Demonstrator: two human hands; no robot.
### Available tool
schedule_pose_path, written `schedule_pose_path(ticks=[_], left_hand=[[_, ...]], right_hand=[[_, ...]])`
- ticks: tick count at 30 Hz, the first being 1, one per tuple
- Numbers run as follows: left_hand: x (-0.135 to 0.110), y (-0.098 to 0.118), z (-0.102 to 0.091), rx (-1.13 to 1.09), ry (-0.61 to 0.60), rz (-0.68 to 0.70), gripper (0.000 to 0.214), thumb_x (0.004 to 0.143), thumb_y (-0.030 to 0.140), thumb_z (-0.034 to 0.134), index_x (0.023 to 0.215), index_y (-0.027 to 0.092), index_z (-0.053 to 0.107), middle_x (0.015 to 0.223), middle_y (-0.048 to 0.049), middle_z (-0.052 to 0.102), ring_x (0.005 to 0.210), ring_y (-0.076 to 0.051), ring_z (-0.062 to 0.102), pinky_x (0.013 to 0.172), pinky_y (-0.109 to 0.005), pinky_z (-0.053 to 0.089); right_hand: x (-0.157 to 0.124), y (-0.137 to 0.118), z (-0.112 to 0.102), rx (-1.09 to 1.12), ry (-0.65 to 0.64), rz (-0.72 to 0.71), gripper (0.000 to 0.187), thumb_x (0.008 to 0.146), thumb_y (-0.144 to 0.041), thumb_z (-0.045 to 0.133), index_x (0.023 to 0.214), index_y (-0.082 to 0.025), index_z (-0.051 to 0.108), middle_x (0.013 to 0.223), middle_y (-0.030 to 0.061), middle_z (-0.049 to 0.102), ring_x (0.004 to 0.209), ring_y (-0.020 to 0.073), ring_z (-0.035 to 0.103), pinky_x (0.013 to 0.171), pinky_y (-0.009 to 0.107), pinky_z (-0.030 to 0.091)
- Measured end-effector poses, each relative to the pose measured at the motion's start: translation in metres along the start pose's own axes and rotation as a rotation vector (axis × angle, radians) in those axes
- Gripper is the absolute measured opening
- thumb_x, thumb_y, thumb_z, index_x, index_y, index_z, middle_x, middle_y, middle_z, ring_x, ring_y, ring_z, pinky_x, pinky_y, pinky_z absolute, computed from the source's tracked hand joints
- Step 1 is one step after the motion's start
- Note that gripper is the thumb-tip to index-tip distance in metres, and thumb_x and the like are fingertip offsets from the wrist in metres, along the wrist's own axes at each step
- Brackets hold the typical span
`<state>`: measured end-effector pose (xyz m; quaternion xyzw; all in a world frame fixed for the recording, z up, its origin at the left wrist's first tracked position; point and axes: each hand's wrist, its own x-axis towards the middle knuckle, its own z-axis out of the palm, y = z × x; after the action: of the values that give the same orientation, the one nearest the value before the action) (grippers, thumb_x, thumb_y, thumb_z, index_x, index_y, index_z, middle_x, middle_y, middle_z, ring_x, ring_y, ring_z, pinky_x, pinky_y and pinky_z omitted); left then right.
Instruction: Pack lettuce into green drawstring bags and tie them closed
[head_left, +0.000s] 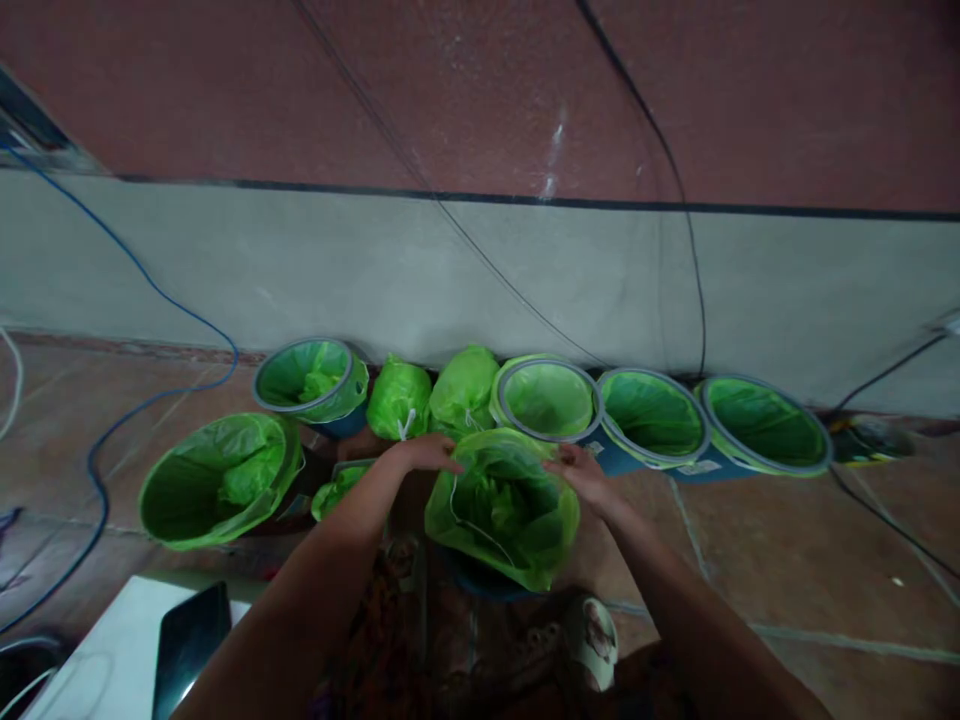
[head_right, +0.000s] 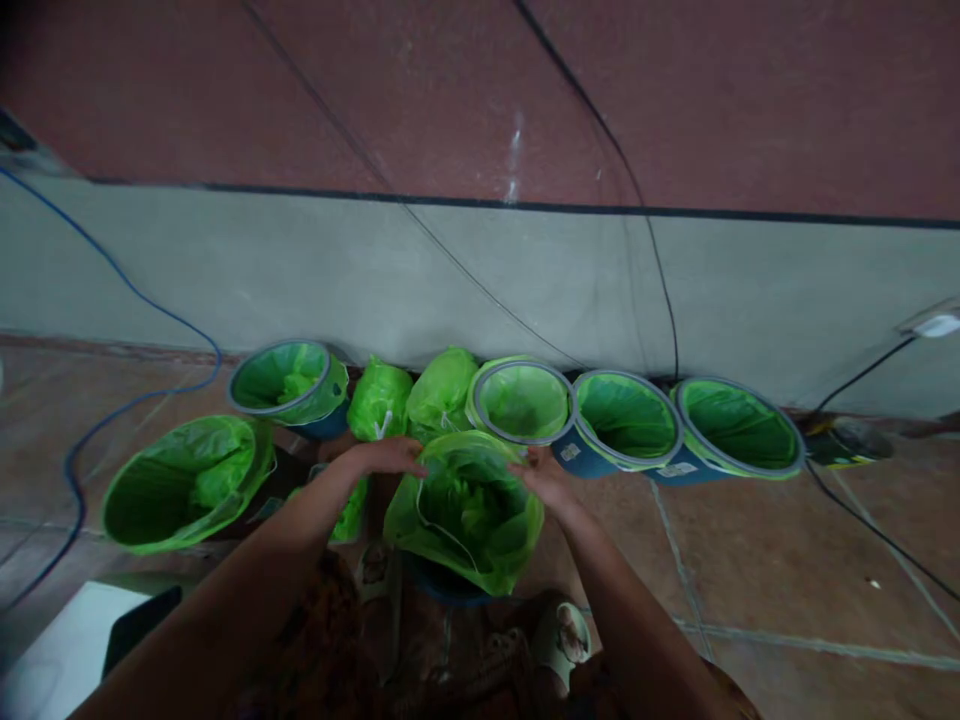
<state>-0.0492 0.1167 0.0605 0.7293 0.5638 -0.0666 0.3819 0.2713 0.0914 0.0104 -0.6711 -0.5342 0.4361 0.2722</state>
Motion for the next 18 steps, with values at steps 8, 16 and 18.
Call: schedule_pose_path(ticks=[8, 16, 18], left_hand=[[0.011, 0.027, 0.014, 0.149, 0.14, -0.113, 0.019, 0.081, 0.026, 0.057, 0.073, 0.013, 0.07, 0.069, -0.003, 0.065, 0.073, -0.017, 0.06, 0.064, -0.023, 0.041], [0.008, 0.03, 0.01, 0.167, 0.364, -0.229, 0.025, 0.085, 0.014, 0.047, 0.1, 0.009, 0.066, 0.104, -0.0155, 0.068, 0.1, -0.025, 0.063, 0.083, -0.03, 0.046], [0.007, 0.035, 0.01, 0.143, 0.394, -0.231, 0.027, 0.088, 0.015, 0.043, 0.106, 0.01, 0.063, 0.106, -0.0148, 0.068, 0.101, -0.024, 0.063, 0.084, -0.03, 0.047]], right_hand=[[-0.018, -0.006, 0.0, -0.432, -0.075, -0.066, 0.019, 0.075, -0.028, 0.055, 0.064, -0.018, 0.066, 0.063, 0.0026, 0.064, 0.064, 0.0167, 0.058, 0.056, 0.025, 0.038], [-0.048, -0.051, -0.021, 0.169, -0.512, 0.076, 0.018, 0.067, -0.034, 0.065, 0.071, -0.017, 0.064, 0.06, -0.0019, 0.061, 0.052, 0.0106, 0.054, 0.051, 0.021, 0.043], [-0.054, -0.055, -0.029, 0.157, -0.637, 0.079, 0.021, 0.065, -0.037, 0.069, 0.069, -0.017, 0.065, 0.058, -0.0015, 0.062, 0.049, 0.011, 0.055, 0.049, 0.022, 0.044]])
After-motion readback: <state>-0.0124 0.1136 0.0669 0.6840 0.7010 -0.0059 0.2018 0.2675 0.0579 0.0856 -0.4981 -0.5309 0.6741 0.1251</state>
